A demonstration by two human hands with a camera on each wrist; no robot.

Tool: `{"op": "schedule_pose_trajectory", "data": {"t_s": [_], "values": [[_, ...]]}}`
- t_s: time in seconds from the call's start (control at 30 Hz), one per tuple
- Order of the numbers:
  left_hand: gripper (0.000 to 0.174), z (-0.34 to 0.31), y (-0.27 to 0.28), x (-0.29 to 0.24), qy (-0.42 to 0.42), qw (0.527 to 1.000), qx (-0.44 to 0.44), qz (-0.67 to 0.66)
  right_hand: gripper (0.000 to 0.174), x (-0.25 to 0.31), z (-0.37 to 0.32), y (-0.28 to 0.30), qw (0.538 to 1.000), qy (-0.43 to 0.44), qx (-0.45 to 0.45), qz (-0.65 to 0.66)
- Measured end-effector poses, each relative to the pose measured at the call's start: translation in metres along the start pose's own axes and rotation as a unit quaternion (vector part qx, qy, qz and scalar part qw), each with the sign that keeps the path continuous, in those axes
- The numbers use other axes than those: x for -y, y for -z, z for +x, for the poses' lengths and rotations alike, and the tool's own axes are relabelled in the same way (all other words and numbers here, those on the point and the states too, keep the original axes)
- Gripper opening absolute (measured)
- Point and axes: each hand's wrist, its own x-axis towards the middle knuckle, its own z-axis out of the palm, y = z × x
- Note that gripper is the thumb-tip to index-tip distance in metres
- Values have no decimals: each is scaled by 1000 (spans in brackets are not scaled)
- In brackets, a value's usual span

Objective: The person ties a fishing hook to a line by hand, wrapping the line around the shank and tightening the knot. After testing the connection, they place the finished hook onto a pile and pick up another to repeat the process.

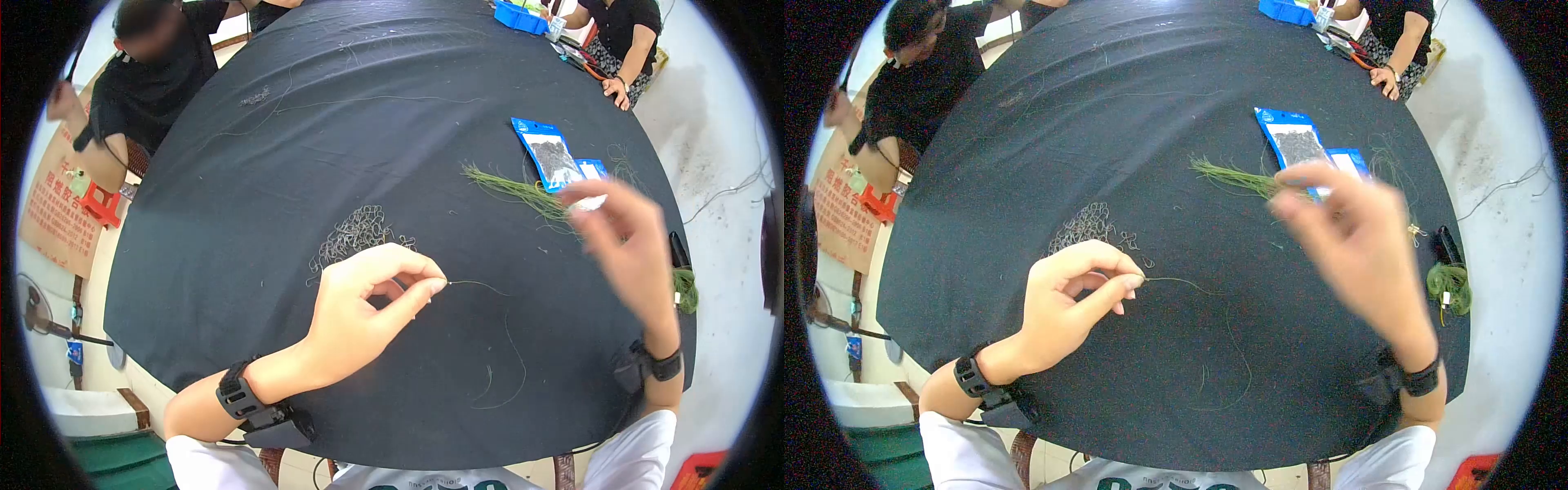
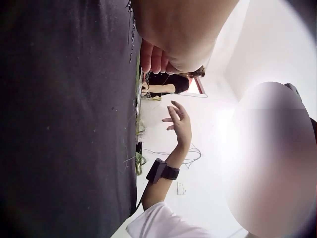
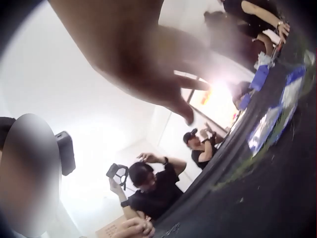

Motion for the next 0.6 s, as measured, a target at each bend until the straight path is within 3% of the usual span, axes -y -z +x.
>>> {"op": "schedule_pose_trajectory", "data": {"t_s": [0.07, 0.17, 0.27, 0.43, 0.6], "values": [[8, -1, -2, 0, -57, 997, -15, 43, 20, 16, -7, -34, 972, 63, 113, 195], [9, 1, -2, -2, -120, 987, -22, 105, 21, 25, -9, -59, 915, 7, 259, 308], [10, 0, -1, -4, -157, 976, -22, 151, 12, 29, -11, -65, 871, -64, 285, 395], [11, 3, -1, -1, -247, 949, -27, 195, 10, 29, -12, -64, 825, -103, 302, 466], [14, -1, -2, -4, -173, 975, 3, 143, 11, 22, -12, -68, 803, -121, 310, 494]]}}
